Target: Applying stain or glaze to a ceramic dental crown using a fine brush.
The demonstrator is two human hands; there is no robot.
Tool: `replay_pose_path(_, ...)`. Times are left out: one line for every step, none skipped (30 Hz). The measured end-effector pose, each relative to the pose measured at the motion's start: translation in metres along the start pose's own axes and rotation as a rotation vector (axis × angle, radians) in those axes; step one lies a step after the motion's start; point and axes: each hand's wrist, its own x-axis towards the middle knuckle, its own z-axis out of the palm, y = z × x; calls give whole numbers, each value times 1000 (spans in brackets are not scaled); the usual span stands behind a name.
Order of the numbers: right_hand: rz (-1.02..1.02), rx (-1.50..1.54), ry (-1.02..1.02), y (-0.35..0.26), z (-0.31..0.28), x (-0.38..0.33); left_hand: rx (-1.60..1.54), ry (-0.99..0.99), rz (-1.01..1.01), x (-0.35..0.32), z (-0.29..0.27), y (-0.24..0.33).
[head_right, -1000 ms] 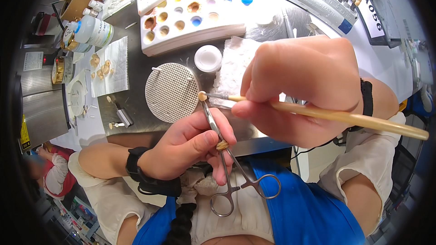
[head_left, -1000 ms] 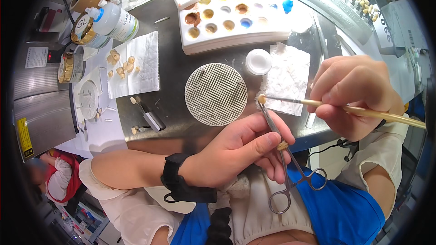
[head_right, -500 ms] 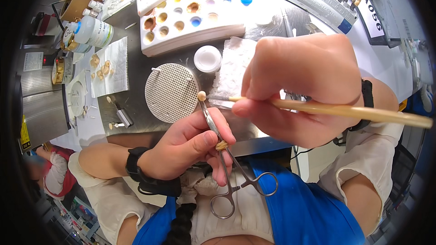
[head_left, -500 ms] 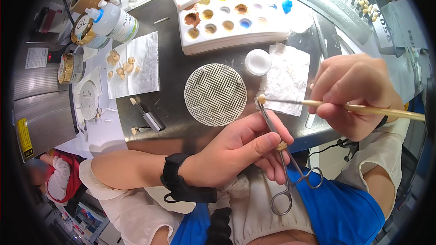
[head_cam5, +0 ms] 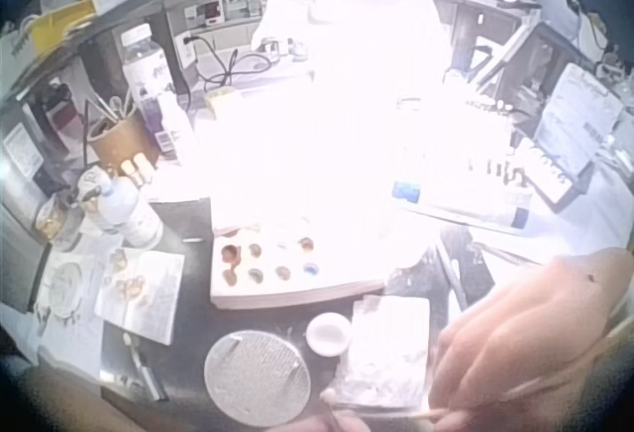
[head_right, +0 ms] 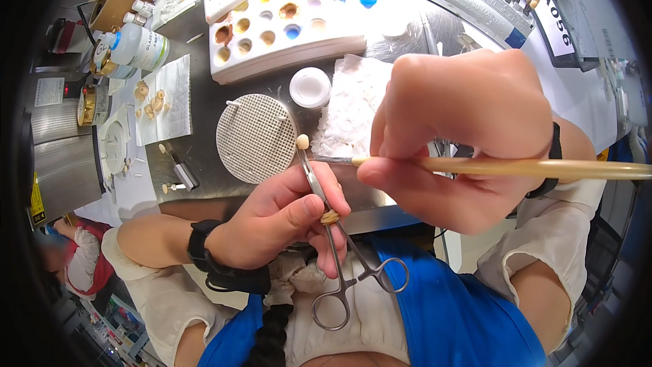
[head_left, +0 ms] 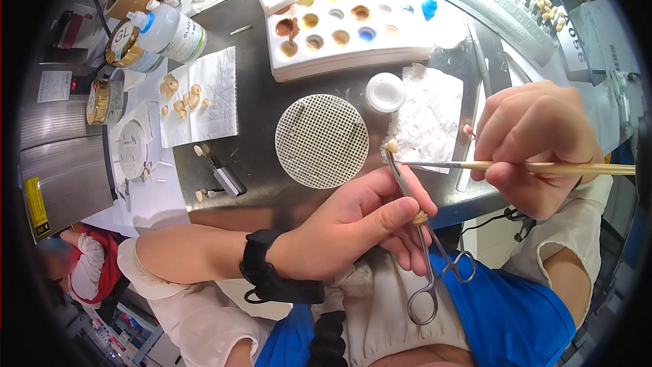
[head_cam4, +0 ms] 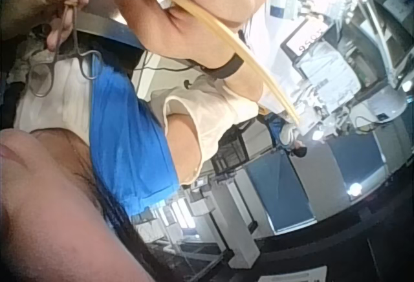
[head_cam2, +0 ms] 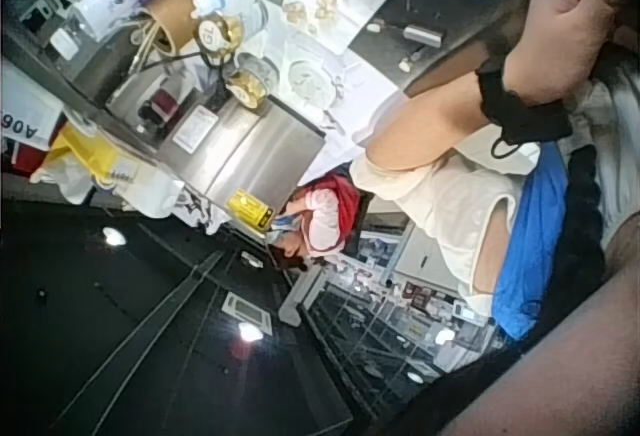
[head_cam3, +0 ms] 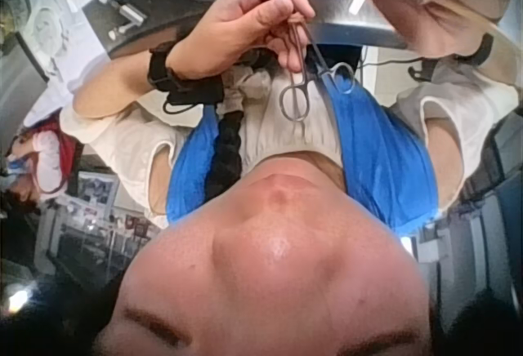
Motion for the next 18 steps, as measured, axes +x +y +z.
replay_pose_path(-13, 28, 34, 0, 1, 0, 1, 1, 0, 0, 0, 0)
replay_pose_path(-30, 44, 69, 0, 2, 0, 0, 1, 0, 0, 0, 0)
replay_pose_path(-27, 56, 68, 1, 3, 0, -4, -2, 2, 0, 0, 0)
replay_pose_path(-26, -4, 95, 2, 5, 0, -9, -4, 3, 0, 0, -1)
replay_pose_path(-33, -66, 117, 3, 5, 0, -9, -4, 3, 0, 0, -1)
replay_pose_path(-27, -63, 123, 4, 6, 0, -7, -4, 5, 0, -1, -1)
replay_pose_path(-37, -68, 109, 5, 6, 1, -6, -5, 7, 0, -1, -1)
replay_pose_path(-31, -81, 86, 4, 6, 0, -6, -5, 7, 0, -1, -1)
replay_pose_path(-47, -73, 94, 4, 5, 0, -1, -6, 9, 0, -1, -1)
replay_pose_path(-38, -36, 69, 3, 4, 0, 4, -7, 11, 0, -1, -1)
replay_pose_path(-25, -11, 39, 2, 3, 0, 4, -7, 11, 0, -1, -1)
replay_pose_path(-28, 2, 43, 1, 2, 0, 2, -6, 10, 0, -1, -1)
replay_pose_path(-35, 2, 44, 0, 2, 0, 1, -5, 8, 0, -1, -1)
replay_pose_path(-58, 5, 66, 0, 3, 0, 1, -5, 8, 0, -1, -1)
replay_pose_path(-42, 3, 44, 0, 3, 1, 0, -6, 11, 0, 0, -1)
replay_pose_path(-40, -34, 79, 1, 5, 1, -1, -5, 14, 0, 0, -1)
replay_pose_path(-49, -77, 101, 1, 6, 2, -1, -5, 14, 0, 0, -1)
replay_pose_path(-38, -70, 114, 1, 7, 2, 0, -6, 17, 0, 0, -1)
